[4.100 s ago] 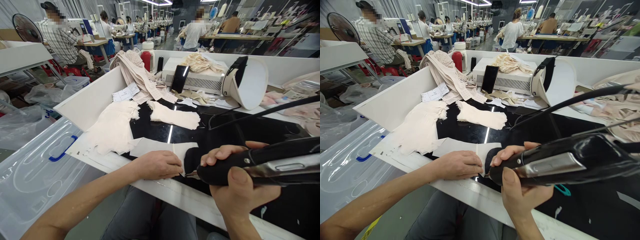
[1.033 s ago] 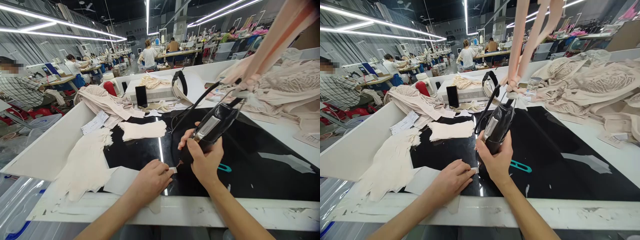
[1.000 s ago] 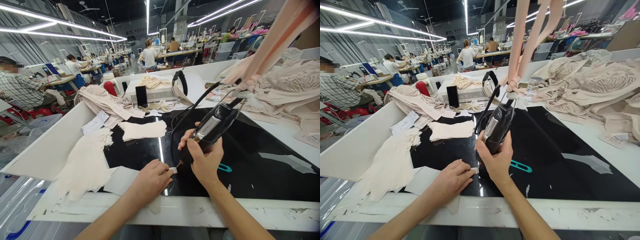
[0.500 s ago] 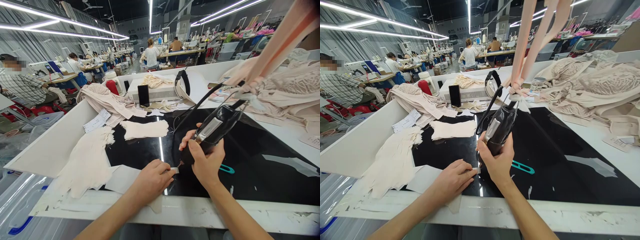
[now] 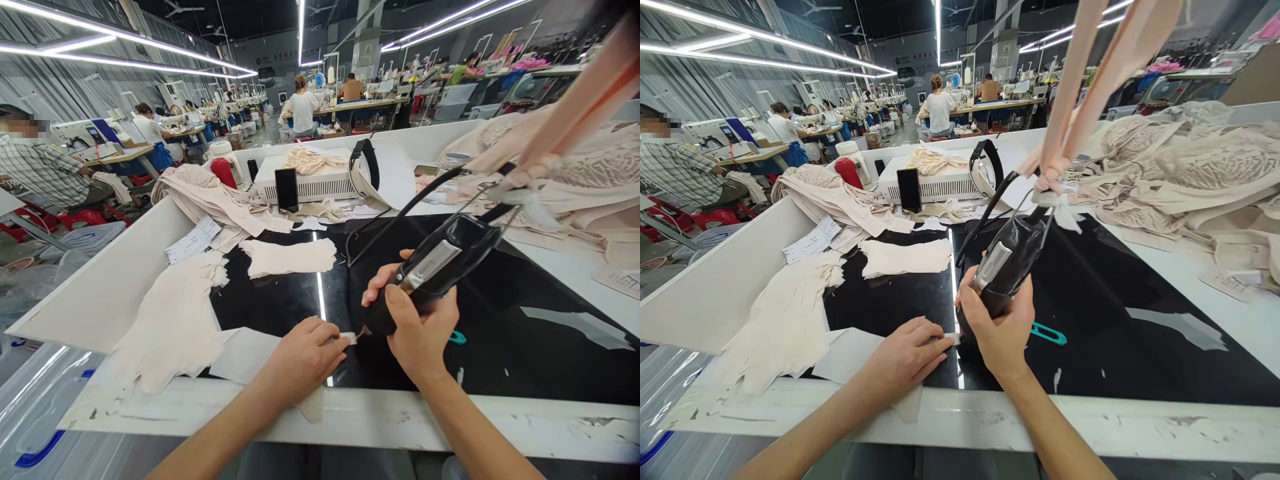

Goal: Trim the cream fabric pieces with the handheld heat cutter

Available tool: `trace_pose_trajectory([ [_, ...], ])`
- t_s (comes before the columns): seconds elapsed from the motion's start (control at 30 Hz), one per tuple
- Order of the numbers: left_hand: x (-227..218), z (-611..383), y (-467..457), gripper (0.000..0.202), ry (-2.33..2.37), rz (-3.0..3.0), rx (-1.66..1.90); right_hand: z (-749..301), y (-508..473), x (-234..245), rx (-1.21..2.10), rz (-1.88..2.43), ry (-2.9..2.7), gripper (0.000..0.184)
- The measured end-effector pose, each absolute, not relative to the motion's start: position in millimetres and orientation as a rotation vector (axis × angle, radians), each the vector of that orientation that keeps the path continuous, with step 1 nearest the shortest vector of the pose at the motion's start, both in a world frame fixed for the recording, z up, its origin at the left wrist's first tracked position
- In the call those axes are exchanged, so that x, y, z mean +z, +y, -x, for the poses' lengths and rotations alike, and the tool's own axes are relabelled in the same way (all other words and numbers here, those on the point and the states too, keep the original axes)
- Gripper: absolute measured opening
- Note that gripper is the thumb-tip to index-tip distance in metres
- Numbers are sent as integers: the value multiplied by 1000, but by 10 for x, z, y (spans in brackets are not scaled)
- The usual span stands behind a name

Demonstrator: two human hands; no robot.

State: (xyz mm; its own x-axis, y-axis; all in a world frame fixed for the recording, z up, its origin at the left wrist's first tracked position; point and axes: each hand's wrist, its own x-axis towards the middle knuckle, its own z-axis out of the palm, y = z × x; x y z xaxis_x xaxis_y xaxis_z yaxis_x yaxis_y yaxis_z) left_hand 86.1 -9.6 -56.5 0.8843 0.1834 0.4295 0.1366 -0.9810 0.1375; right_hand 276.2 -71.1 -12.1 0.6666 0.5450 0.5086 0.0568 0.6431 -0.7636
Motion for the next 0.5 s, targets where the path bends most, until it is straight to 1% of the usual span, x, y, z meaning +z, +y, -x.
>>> trace_pose_trajectory([
  [0.1, -563, -868, -93, 18, 250, -2953, 670, -2743, -711, -131, 319, 854, -802, 42],
  [0.27, -542, -832, -89, 20, 251, -2935, 684, -2758, -704, -131, 307, 882, -813, 38],
  [0.37, -528, -761, -92, 20, 238, -2919, 740, -2781, -733, -127, 316, 856, -817, 41],
  [0.5, -525, -652, -120, 27, 243, -2915, 781, -2797, -779, -122, 310, 843, -823, 45],
])
